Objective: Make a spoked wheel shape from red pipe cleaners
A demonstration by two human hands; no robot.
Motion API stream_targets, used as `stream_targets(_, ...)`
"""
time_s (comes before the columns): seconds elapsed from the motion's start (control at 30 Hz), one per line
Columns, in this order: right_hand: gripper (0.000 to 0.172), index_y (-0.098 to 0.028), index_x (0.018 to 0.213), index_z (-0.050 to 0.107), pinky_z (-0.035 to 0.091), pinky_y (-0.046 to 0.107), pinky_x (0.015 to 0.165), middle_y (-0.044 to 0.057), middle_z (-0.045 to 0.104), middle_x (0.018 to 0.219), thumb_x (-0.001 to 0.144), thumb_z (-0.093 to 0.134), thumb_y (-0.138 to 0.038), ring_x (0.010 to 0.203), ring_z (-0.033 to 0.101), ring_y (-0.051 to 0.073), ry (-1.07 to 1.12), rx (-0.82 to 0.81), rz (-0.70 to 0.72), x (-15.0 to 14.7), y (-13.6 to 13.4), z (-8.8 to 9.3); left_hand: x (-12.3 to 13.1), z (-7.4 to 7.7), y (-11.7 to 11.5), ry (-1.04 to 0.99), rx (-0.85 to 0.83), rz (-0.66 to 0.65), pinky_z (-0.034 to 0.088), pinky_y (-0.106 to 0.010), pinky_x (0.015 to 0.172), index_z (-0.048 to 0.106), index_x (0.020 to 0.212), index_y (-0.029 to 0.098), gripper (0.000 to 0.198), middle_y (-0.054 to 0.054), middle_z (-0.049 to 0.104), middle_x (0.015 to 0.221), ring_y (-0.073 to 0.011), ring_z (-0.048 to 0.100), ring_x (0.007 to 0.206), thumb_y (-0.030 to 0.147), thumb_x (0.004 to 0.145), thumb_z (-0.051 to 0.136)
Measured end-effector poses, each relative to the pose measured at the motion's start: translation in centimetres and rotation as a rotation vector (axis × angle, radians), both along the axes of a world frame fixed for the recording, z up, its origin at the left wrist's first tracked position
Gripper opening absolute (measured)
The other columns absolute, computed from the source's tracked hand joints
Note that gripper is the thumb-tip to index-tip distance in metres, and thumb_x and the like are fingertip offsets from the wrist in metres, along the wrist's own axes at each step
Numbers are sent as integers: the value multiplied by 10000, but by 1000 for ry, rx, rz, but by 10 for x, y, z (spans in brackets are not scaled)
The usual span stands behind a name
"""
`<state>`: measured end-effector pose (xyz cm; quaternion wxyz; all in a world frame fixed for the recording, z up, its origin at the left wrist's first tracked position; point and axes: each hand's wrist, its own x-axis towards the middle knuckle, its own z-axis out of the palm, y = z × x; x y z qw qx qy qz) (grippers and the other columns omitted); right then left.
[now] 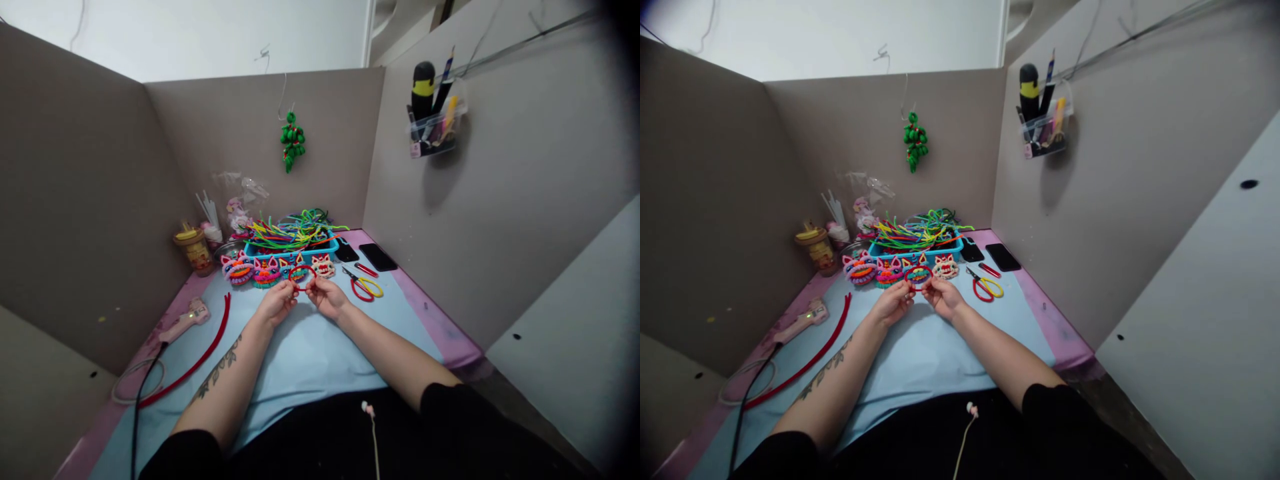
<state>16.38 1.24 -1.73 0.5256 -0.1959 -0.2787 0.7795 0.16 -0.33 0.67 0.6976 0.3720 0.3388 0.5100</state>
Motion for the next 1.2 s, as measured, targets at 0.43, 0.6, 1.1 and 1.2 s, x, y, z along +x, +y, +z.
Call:
stream_targets(0.43, 101, -158, 713, 593, 565, 199, 633, 21, 699, 697, 810, 623, -160, 639, 661, 101, 14, 39, -24, -3, -1, 2, -4, 0, 4, -3, 12, 4, 409, -145, 514, 670, 844, 101, 253, -30, 597, 681, -75, 552, 625, 240, 654, 765)
stream_targets(0.6, 87, -148, 750, 604, 559, 193, 626, 43, 708, 734, 832, 600, -178, 650, 670, 106, 5, 45, 11, -4, -3, 4, -1, -3, 4, 1, 16, 32, 393, -144, 495, 634, 765, 116, 245, -14, 593, 691, -55, 522, 574, 266, 637, 780)
stream_targets(1.1, 137, -165, 721, 560, 444, 164, 466, -4, 663, 656, 741, 692, -198, 518, 590, 78, -68, 35, 49, 2, -4, 5, -5, 4, 2, 0, 11, 22, 381, -137, 458, 645, 812, 115, 285, 9, 561, 686, -31, 473, 509, 270, 626, 796)
stream_targets(1.2, 192, -165, 727, 563, 429, 164, 470, -19, 657, 702, 683, 746, -204, 542, 571, 67, -69, 28, 23, 2, -4, 5, -5, 2, 3, -21, -9, 27, 401, -135, 472, 648, 837, 124, 246, 6, 572, 692, -32, 492, 518, 247, 663, 772)
